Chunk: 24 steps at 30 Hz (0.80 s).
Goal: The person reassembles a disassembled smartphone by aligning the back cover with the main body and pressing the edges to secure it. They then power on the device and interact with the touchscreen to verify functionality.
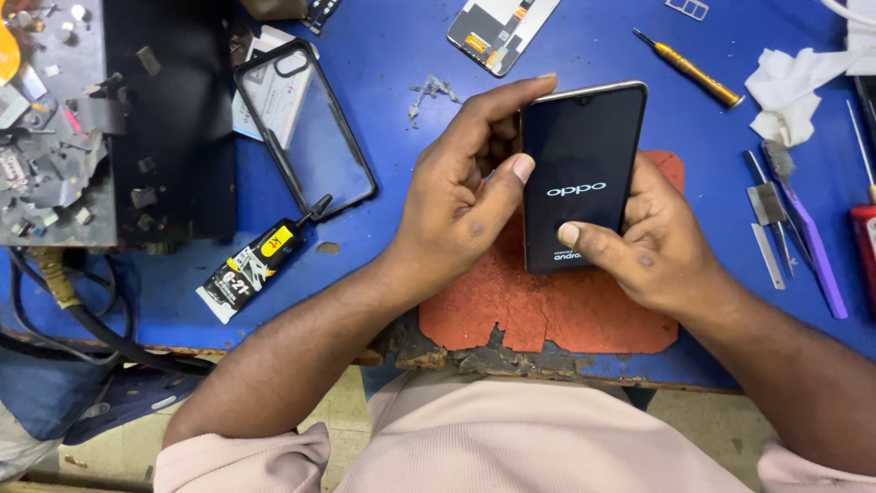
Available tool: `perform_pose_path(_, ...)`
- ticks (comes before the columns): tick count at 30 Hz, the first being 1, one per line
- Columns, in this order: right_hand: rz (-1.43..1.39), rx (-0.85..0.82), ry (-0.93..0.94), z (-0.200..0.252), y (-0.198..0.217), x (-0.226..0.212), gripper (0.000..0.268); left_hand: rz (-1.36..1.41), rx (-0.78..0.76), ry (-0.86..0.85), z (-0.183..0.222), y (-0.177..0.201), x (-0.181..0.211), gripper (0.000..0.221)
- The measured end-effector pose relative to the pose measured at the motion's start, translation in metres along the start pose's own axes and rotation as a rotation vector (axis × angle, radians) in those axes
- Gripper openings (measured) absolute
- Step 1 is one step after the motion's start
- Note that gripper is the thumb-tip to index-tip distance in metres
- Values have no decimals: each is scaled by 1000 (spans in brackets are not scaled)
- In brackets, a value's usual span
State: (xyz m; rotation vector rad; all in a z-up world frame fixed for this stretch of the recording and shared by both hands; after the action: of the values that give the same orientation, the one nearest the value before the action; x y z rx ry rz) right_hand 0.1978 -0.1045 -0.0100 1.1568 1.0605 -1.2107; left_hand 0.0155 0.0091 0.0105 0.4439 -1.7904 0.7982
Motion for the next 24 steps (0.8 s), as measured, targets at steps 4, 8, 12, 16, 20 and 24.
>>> perform_pose_path(4, -23, -24, -31, 2, -1, -2, 61, 25, 31, 34, 1, 3, 0, 27)
perform_pose_path(8, -33, -67, -72, 3, -6, -7, 63, -145, 123, 13, 0, 7, -1, 18)
perform_pose_path(12, -14, -119, -120, 5, -10, -5, 62, -228, 271, 173, -3, 17, -6, 28)
perform_pose_path(16, -34, -121, -109, 5, -6, 1, 59, -44, 301, 84, -10, 25, -7, 24)
perform_pose_path(20, -45, -76, -105, 4, 2, 1, 57, -30, 301, -63, -18, 35, 0, 16)
perform_pose_path(24, -49, -58, -97, 3, 4, 1, 55, 33, 310, 0, -10, 35, -3, 18)
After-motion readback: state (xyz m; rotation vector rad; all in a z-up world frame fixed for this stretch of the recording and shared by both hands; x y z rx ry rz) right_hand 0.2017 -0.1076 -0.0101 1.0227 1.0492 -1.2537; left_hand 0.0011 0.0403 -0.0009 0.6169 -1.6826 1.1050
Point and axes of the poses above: each hand's wrist, its own z-axis away from the middle knuckle, its own y-axis out of the back of the hand, x = y × z, the point moved 2 cm from there along -z, towards the middle knuckle, and after that the axes turned 9 degrees about z, right-handed, at the moved point
